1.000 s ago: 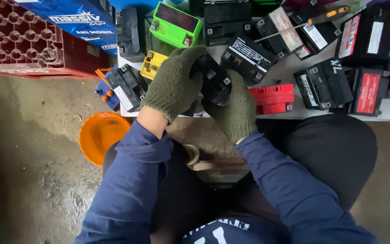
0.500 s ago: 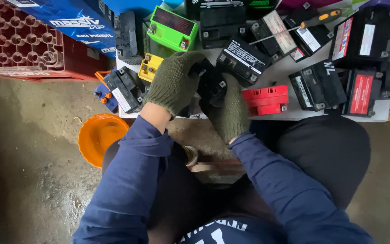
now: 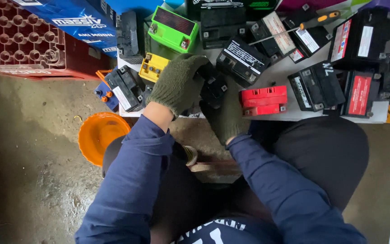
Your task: Servicing and cleaning various lead-acid batteries using a cloth and a screwdriver.
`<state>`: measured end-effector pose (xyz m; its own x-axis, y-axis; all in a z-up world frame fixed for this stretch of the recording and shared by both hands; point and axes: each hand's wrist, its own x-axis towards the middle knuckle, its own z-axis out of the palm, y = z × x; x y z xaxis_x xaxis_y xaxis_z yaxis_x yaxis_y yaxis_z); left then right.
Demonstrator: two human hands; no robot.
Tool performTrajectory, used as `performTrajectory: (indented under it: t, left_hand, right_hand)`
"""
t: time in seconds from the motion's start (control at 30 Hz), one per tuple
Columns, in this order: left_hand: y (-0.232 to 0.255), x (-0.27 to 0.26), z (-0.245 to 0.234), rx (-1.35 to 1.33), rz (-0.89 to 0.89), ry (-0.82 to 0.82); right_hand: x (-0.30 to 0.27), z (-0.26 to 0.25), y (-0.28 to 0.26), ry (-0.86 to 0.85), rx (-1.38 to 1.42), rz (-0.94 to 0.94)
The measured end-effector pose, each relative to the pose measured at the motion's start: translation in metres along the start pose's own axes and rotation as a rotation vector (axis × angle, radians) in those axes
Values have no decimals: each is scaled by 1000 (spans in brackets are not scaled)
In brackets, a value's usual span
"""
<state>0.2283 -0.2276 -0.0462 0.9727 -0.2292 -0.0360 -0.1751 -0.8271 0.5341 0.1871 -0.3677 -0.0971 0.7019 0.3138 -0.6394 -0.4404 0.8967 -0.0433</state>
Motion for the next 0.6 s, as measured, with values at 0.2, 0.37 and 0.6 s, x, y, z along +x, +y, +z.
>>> performTrajectory:
  t: [0.2,0.37,0.6]
  left_hand:
    - [7,-9,-12,-50,31,-29]
    - [13,-19,-29,-137,138,17]
    - [53,-46,-92,-232,156,61]
  right_hand:
    - [-58,17,-15,311,-1014,-409]
    - [-118,50,-53,124,-2237,-379]
    - [-135,63,-149,-133,-2229,-1199]
